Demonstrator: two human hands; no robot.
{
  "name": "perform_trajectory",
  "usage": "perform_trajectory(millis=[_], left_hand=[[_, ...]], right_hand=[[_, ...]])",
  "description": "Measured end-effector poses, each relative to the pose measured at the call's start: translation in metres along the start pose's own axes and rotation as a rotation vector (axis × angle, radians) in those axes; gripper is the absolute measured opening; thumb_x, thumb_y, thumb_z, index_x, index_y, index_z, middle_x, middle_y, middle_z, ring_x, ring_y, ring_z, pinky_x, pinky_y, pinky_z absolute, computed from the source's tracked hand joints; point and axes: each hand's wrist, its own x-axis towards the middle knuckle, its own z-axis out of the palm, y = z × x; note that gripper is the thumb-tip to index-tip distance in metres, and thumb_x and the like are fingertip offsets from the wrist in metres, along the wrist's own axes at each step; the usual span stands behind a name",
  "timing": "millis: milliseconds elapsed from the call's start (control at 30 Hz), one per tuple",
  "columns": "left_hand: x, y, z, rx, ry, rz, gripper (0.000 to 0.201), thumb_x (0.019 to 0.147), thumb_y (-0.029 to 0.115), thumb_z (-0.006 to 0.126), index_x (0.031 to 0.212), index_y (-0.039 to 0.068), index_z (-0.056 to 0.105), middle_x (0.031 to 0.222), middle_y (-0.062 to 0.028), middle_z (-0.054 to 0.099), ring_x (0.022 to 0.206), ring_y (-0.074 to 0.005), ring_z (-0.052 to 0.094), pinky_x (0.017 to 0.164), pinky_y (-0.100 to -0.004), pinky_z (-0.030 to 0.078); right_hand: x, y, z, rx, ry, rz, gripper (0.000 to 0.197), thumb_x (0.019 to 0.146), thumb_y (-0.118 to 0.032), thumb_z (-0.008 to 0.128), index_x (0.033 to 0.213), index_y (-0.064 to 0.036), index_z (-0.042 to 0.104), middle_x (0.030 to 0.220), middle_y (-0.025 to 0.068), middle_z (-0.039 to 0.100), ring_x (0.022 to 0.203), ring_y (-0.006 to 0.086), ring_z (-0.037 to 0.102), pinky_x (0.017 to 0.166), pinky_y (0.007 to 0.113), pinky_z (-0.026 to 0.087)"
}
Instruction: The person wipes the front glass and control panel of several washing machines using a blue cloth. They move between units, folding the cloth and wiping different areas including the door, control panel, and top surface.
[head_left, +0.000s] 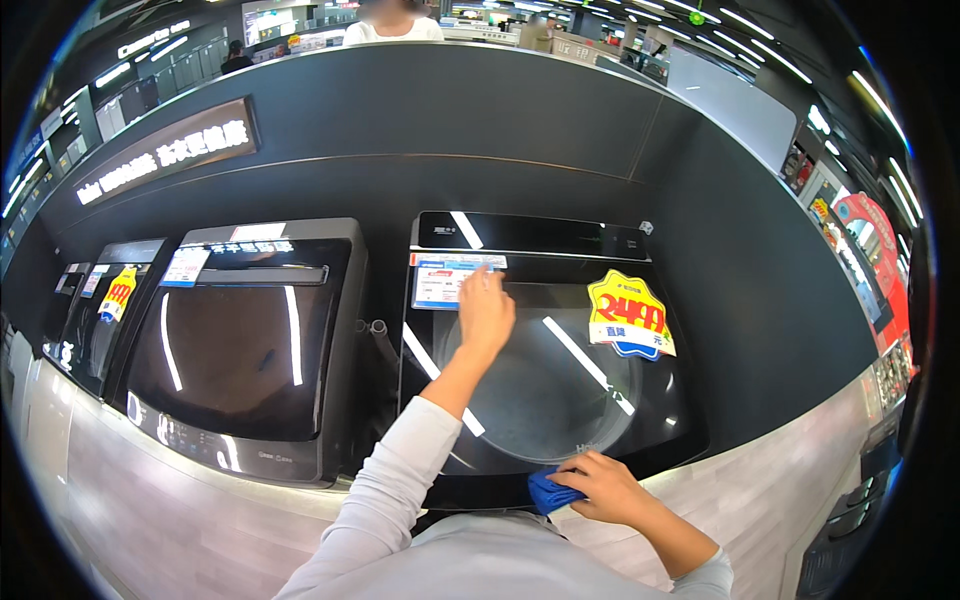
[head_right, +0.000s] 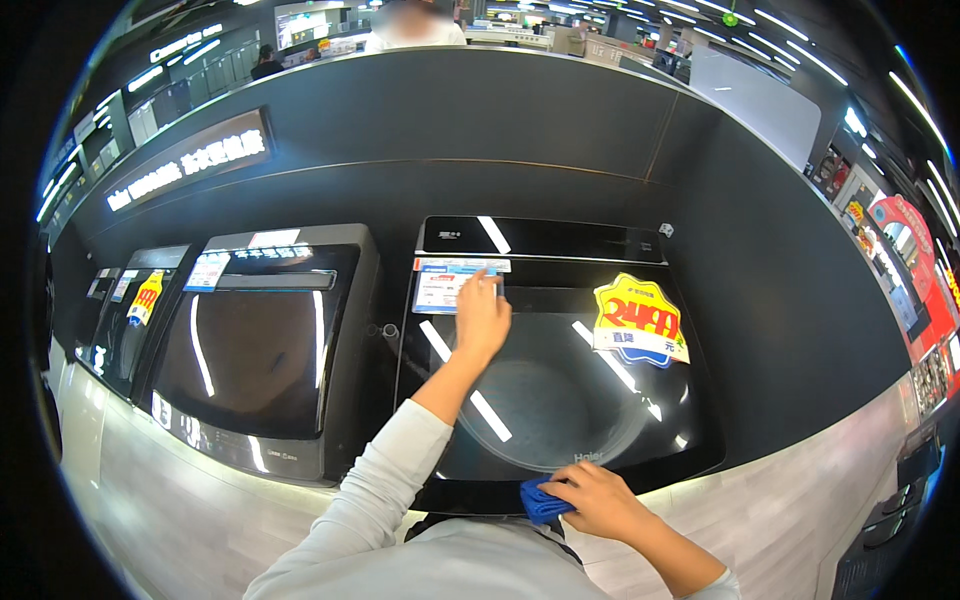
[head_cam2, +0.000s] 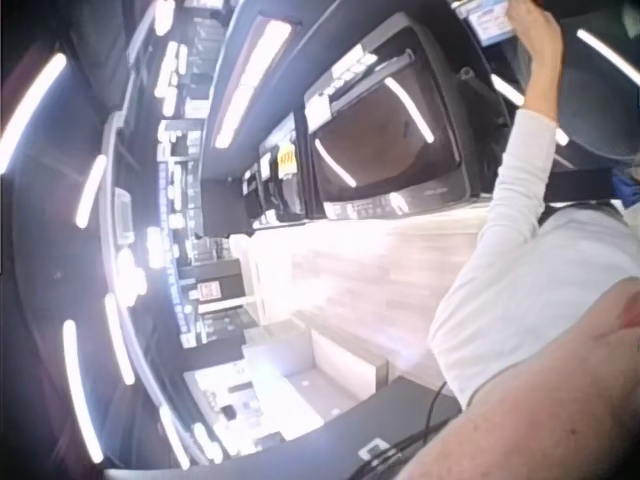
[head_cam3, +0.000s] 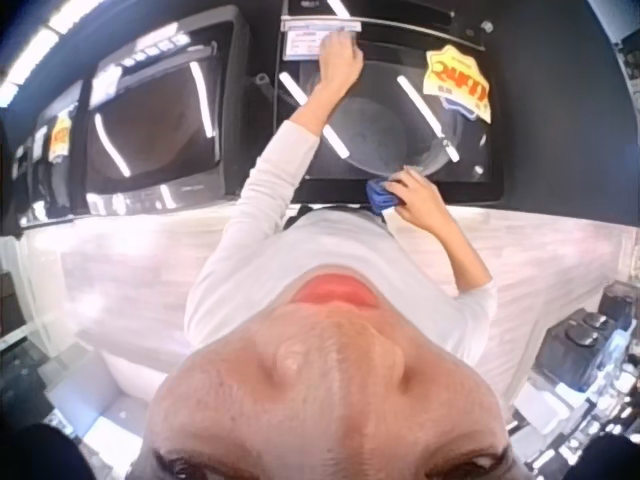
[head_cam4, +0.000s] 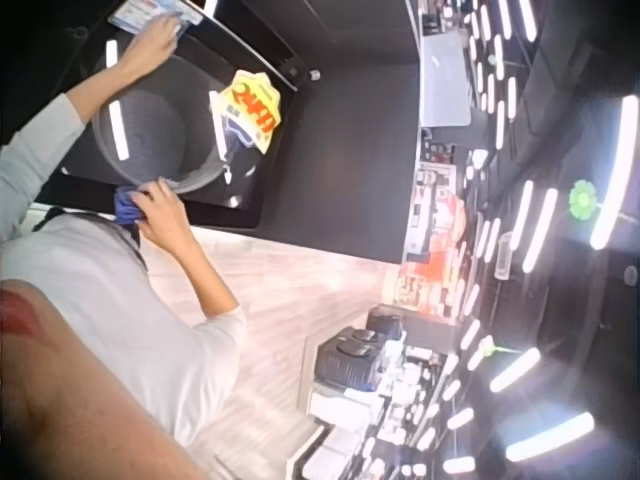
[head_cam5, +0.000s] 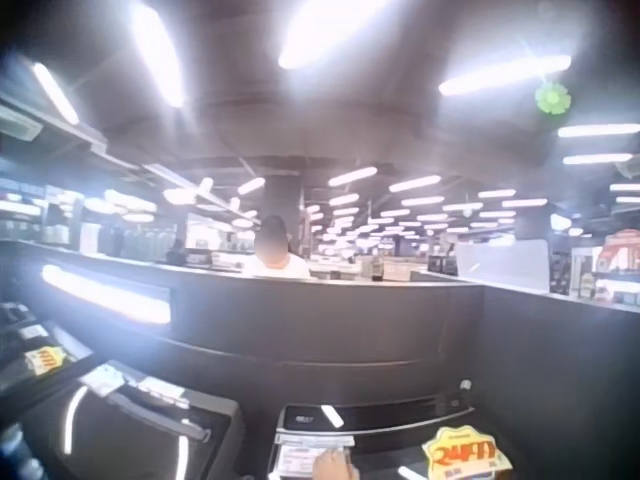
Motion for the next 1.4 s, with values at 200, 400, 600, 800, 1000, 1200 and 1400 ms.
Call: perform_trajectory(millis=[200,400,600,800,1000,1200,1400], left_hand=[[-0.031,0.046,0.004,-0.159,-0.402,0.163,0.019,0.079,0.005,0.061,0.097,0.002,0.065,0.105,-0.0162,0.059,0.100,-0.0352,0.057,0.089,-0.0453,0.045],[-0.028,0.057,0.008,-0.296,-0.310,0.116,0.028,0.084,0.009,0.058,0.112,0.003,0.059,0.106,-0.0159,0.060,0.101,-0.0328,0.058,0.088,-0.0414,0.046],[-0.006,0.049,-0.013,-0.523,-0.300,0.127,0.052,0.085,0.020,0.064,0.133,0.004,0.049,0.128,-0.0183,0.054,0.116,-0.0359,0.054,0.097,-0.0414,0.045],[0.020,0.037,0.025,-0.127,-0.242,0.102,0.056,0.074,0.002,0.065,0.128,0.001,0.050,0.117,-0.0171,0.054,0.108,-0.0371,0.055,0.089,-0.0422,0.049],[0.078,0.030,0.098,0.043,-0.186,0.240,0.042,0.075,0.002,0.065,0.117,0.000,0.058,0.109,-0.0144,0.055,0.102,-0.0324,0.058,0.082,-0.0415,0.053],[0.125,0.035,0.138,0.153,-0.152,0.391,0.039,0.072,0.004,0.067,0.110,0.002,0.058,0.106,-0.0123,0.057,0.100,-0.0301,0.059,0.081,-0.0395,0.053],[0.125,0.044,0.153,0.250,-0.474,0.172,0.042,0.074,0.006,0.069,0.114,0.006,0.058,0.116,-0.0108,0.062,0.112,-0.0298,0.058,0.090,-0.0398,0.052]], right_hand=[[0.013,0.023,-0.036,0.187,-0.193,0.078,0.039,0.070,-0.009,0.069,0.108,-0.0030,0.064,0.106,0.0121,0.062,0.101,0.0322,0.060,0.087,0.039,0.051],[0.087,0.095,-0.051,0.172,0.224,0.182,0.047,0.073,-0.006,0.067,0.119,-0.0001,0.057,0.113,0.0167,0.060,0.109,0.0351,0.057,0.096,0.041,0.046],[0.175,0.144,-0.049,-0.016,0.499,-0.033,0.041,0.072,0.001,0.065,0.112,-0.0032,0.061,0.108,0.0139,0.059,0.108,0.0340,0.055,0.095,0.042,0.044],[0.232,0.182,-0.051,-0.230,0.670,-0.159,0.036,0.069,0.004,0.065,0.103,-0.0036,0.061,0.103,0.0098,0.059,0.102,0.0289,0.056,0.088,0.037,0.044],[0.261,0.249,-0.080,-0.287,0.741,-0.043,0.033,0.071,-0.004,0.071,0.102,-0.0048,0.061,0.100,0.0093,0.061,0.098,0.0277,0.058,0.084,0.038,0.046],[0.272,0.297,-0.114,-0.382,0.783,-0.012,0.036,0.071,-0.007,0.073,0.104,-0.0062,0.060,0.098,0.0082,0.060,0.099,0.0260,0.057,0.085,0.037,0.045],[0.266,0.327,-0.098,-0.313,0.626,0.066,0.040,0.073,-0.005,0.072,0.112,-0.0090,0.062,0.104,0.0087,0.059,0.103,0.0259,0.056,0.090,0.037,0.044]])
